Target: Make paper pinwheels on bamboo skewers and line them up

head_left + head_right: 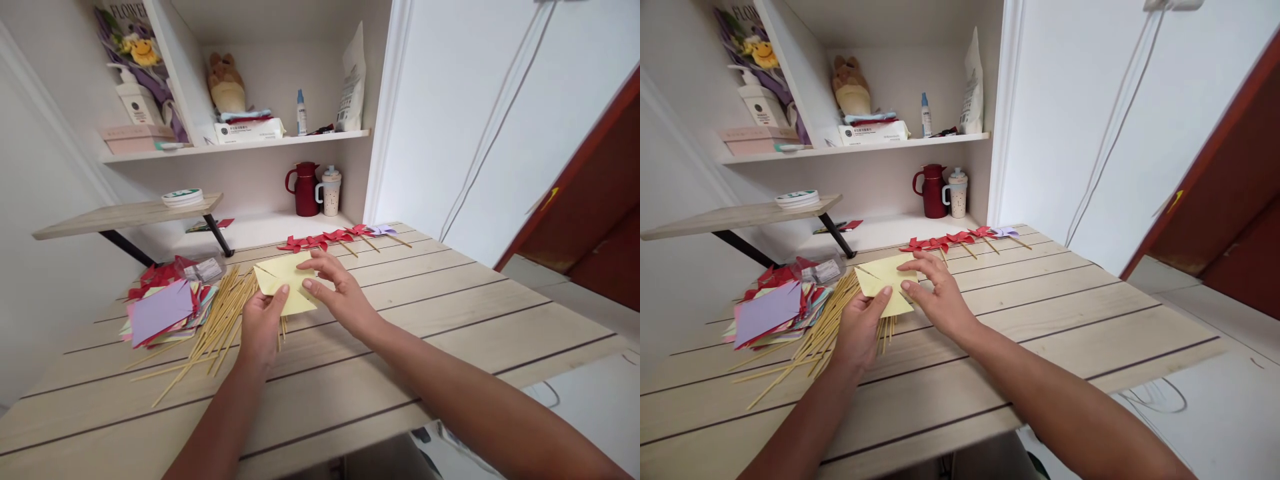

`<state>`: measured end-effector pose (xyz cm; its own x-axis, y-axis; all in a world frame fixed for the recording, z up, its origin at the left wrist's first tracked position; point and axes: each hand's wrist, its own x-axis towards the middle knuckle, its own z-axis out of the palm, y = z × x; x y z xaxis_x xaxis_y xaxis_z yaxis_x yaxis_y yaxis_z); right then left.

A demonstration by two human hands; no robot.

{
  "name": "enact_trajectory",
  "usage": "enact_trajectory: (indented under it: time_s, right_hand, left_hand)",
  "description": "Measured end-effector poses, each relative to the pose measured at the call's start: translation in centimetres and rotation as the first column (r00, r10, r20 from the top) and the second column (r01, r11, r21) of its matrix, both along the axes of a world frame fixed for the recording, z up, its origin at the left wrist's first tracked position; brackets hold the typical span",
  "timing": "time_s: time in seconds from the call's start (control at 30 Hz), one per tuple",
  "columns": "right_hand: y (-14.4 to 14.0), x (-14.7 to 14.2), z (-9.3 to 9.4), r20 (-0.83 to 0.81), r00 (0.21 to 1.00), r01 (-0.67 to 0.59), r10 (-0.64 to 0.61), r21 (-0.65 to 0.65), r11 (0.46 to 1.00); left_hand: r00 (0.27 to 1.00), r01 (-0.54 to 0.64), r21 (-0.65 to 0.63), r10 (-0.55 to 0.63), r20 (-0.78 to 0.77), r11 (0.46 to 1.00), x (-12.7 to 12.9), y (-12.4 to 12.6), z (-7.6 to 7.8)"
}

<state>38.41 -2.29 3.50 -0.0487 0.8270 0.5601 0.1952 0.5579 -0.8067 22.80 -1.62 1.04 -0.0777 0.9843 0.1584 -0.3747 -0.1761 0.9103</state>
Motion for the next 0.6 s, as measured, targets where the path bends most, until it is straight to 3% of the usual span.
enact_trajectory:
  time_s: [0.27,0.6]
  right_hand:
    - [0.52,0.05,-0.04,-0.014,1.000,0.022,-0.023,-0.032,0.999]
    - [0.72,-0.13,-0.40,-0.058,0.998,-0.006,0.001,-0.089,0.996]
  left_hand:
    - [0.988,0.039,-0.022,-0.041,-0.147,0.999,0.53,-0.52,-0.06]
    - [0.985,0.066,-0.004,-0.066,-0.160,0.998,0.53,-0.22,-0.61]
